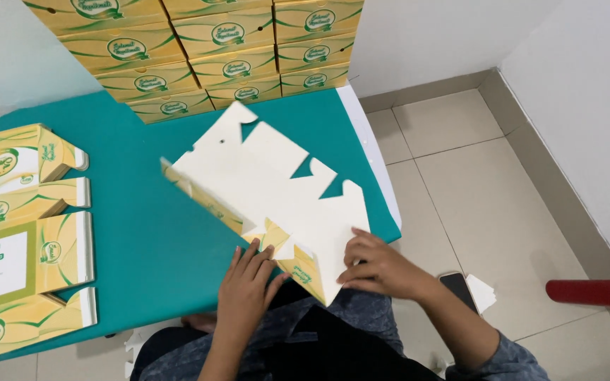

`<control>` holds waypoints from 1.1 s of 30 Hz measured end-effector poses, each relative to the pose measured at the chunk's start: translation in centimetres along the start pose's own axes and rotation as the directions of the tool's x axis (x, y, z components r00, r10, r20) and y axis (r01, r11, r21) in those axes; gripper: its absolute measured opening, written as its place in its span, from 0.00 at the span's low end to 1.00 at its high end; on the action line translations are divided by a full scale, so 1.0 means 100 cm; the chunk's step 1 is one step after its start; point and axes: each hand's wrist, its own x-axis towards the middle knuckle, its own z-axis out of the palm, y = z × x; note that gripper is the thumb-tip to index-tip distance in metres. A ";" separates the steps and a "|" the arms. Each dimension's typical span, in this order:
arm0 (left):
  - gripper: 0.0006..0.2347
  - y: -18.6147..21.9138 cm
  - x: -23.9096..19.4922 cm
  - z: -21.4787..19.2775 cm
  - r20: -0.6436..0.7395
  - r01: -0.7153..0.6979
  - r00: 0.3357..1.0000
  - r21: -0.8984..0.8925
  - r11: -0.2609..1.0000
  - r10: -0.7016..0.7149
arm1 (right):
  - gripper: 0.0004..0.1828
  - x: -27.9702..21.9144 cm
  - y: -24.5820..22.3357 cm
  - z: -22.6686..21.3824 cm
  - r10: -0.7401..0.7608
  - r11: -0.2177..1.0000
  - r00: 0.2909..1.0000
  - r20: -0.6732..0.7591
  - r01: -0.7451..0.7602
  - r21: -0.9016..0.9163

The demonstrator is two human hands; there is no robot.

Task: The person folds flat cardboard pieces into small rectangular boxes on a teal table. They fold the sides, tuck flaps to form the box shape, and then place the completed boxes into a stack. The process is repeated for multiple units.

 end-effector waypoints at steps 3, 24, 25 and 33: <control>0.10 -0.002 -0.002 0.000 -0.090 -0.004 0.996 0.046 0.999 0.008 | 0.13 0.003 -0.017 0.031 -0.054 0.997 0.998 -0.011 0.053 -0.061; 0.09 -0.029 -0.050 0.003 -0.344 -0.340 0.858 0.175 0.924 0.381 | 0.14 0.049 -0.043 0.117 -0.120 0.807 0.982 -0.147 0.010 -0.590; 0.08 -0.032 -0.049 0.002 -0.313 -0.371 0.853 0.200 0.907 0.418 | 0.16 0.047 -0.041 0.118 -0.104 0.796 0.987 -0.123 0.008 -0.605; 0.04 -0.035 -0.037 -0.005 -0.297 -0.435 0.808 0.282 0.855 0.509 | 0.24 0.031 -0.028 0.095 -0.046 0.689 0.998 -0.029 0.011 -0.725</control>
